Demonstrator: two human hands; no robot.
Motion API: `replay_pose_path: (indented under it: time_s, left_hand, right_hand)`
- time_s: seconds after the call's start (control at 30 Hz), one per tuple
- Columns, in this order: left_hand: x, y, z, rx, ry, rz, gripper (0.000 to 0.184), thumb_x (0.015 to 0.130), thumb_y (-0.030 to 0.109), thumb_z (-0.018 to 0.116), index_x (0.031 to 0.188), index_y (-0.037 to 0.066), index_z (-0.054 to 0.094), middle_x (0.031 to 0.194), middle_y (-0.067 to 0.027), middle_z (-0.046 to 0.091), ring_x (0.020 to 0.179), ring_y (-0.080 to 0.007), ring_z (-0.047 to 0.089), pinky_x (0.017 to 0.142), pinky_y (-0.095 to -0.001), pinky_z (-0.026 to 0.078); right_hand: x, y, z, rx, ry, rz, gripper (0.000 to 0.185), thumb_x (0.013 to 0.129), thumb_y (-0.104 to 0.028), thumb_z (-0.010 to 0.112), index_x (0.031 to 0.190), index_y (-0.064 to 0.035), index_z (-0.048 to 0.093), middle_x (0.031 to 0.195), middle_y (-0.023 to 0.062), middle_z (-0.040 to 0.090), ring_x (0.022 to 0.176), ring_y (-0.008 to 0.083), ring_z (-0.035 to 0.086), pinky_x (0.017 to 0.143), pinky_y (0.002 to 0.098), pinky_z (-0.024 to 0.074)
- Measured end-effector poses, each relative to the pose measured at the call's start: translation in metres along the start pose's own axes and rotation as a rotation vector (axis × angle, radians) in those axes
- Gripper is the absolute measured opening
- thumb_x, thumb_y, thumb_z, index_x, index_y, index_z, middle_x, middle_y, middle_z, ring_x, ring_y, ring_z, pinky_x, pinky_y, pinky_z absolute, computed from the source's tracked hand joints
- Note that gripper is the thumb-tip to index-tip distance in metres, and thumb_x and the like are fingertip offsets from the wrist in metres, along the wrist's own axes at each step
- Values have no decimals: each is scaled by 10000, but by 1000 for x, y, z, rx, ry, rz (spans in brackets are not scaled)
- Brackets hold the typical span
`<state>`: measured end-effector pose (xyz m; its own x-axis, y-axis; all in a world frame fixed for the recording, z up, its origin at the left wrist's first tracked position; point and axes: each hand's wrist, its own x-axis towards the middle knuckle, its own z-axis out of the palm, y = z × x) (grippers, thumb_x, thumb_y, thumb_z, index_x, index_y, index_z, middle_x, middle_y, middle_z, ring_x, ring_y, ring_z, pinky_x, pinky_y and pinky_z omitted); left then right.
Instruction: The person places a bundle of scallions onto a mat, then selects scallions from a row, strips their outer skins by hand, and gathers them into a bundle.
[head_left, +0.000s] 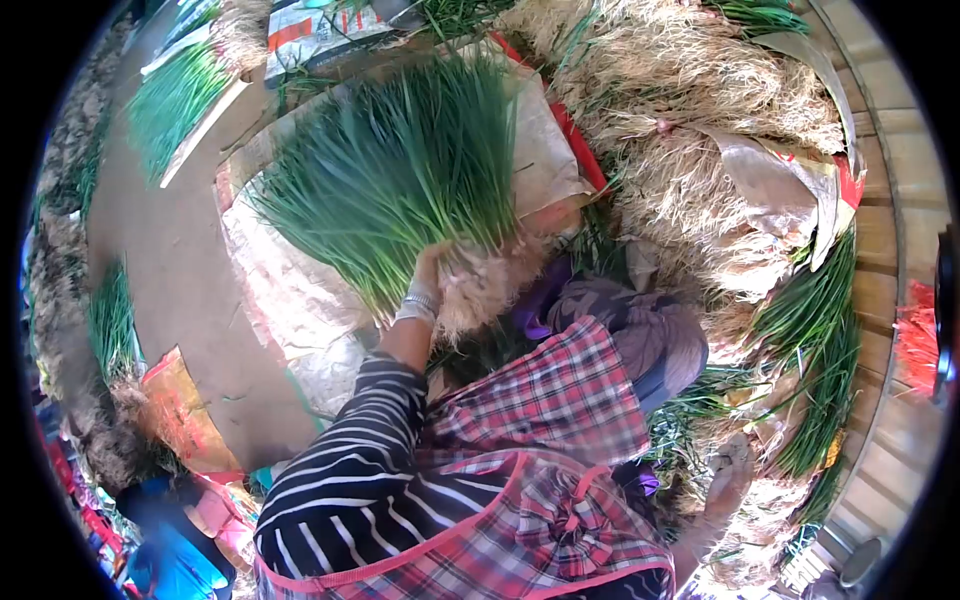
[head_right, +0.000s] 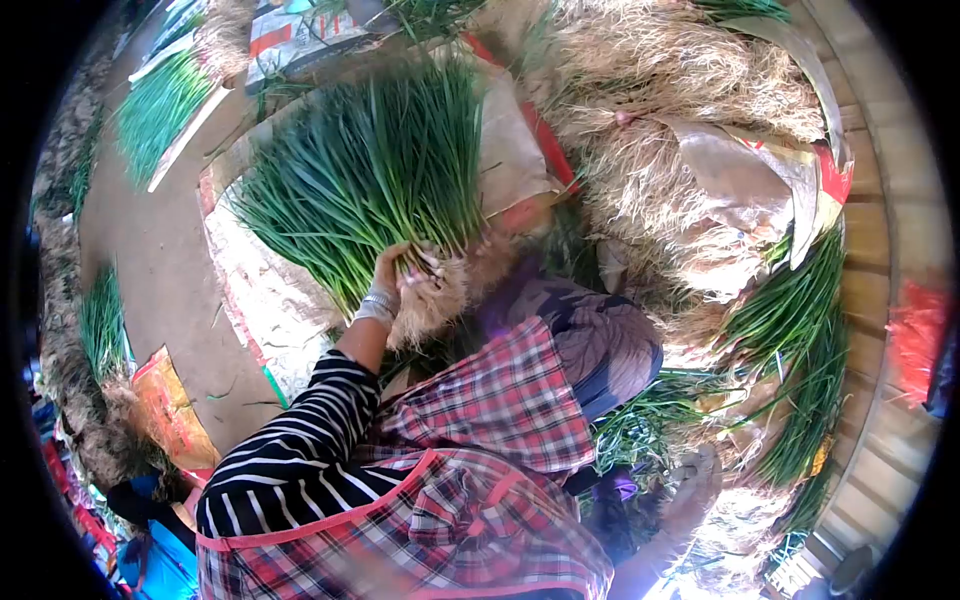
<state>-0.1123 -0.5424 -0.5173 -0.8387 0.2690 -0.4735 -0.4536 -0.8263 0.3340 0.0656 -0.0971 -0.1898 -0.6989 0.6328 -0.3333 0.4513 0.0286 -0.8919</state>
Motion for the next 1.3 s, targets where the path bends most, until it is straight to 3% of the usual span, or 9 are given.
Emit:
replay_pose_path:
  time_s: [0.27, 0.37, 0.47, 0.53, 0.6, 0.77, 0.9, 1.07, 1.3]
  left_hand:
    - [-55, 22, -28, 667, 638, 16, 473, 782, 245, 608, 1141, -29, 467, 1025, -186, 586, 921, -292, 578, 844, -368, 465]
    - [-55, 39, -4, 1478, 974, 657, 693, 695, 226, 686, 1261, -18, 368, 1270, -210, 422, 1171, -310, 417, 1007, -395, 319]
    - [-30, 43, 54, 2377, 387, 398, 790, 670, 251, 688, 1315, 7, 302, 1393, -194, 260, 1291, -305, 247, 1053, -382, 243]
    - [6, 36, -31, 2385, 80, 334, 863, 663, 432, 691, 1334, 59, 299, 1366, -233, 274, 1240, -359, 313, 998, -378, 311]
    - [43, 35, -19, 2309, -158, 150, 782, 660, 400, 693, 1290, 75, 361, 1318, -202, 346, 1205, -334, 361, 987, -378, 329]
    - [42, 86, 21, 2116, -222, -279, 592, 654, 320, 696, 1181, 117, 517, 1199, -126, 526, 1119, -271, 480, 960, -377, 371]
    - [29, 86, 26, 2413, -84, 305, 518, 658, 259, 684, 1089, 3, 557, 1061, -182, 592, 999, -322, 557, 868, -365, 439]
    - [13, 58, 33, 2256, -40, 32, 513, 682, 234, 687, 1110, -8, 541, 1086, -187, 577, 1011, -282, 559, 874, -348, 434]
    - [36, 41, 78, 2160, -260, 265, 464, 719, 148, 661, 1132, -15, 524, 1093, -180, 570, 1028, -264, 545, 894, -337, 414]
  right_hand:
    - [4, -1, -12, 3, 165, -92, 396, 864, -301, 516, 1090, 23, 495, 802, 28, 504, 659, 99, 420, 581, 202, 333]
    - [0, 12, -28, -323, 88, 33, 266, 840, -221, 513, 951, 14, 569, 785, 47, 510, 688, 107, 462, 532, 239, 371]
    - [-2, 26, -36, -468, -176, 416, 150, 772, -158, 562, 845, -51, 638, 857, 70, 581, 783, 138, 556, 627, 259, 473]
    - [-21, 67, -45, -1092, -379, -356, 348, 742, -172, 648, 1063, -63, 570, 1083, 87, 568, 986, 204, 567, 836, 286, 449]
    - [-12, 21, -33, -1204, -348, 49, 430, 800, -178, 601, 1199, -78, 476, 1150, 87, 529, 1113, 202, 483, 919, 282, 391]
    - [20, -12, -148, -964, 406, -262, 558, 749, -166, 663, 1255, -58, 454, 1256, 173, 465, 1181, 298, 431, 973, 360, 347]
    - [69, -44, -217, -1023, 673, -144, 877, 680, -278, 726, 1382, -99, 231, 1427, 185, 182, 1322, 331, 165, 1053, 390, 237]
    - [161, -10, -291, -1347, 579, 240, 967, 653, -379, 729, 1409, -192, 156, 1450, 209, 41, 1341, 308, 129, 1063, 383, 232]
    - [166, -48, -327, -1534, 468, 277, 398, 747, -139, 571, 1144, -135, 535, 1007, 115, 621, 907, 291, 607, 772, 369, 504]
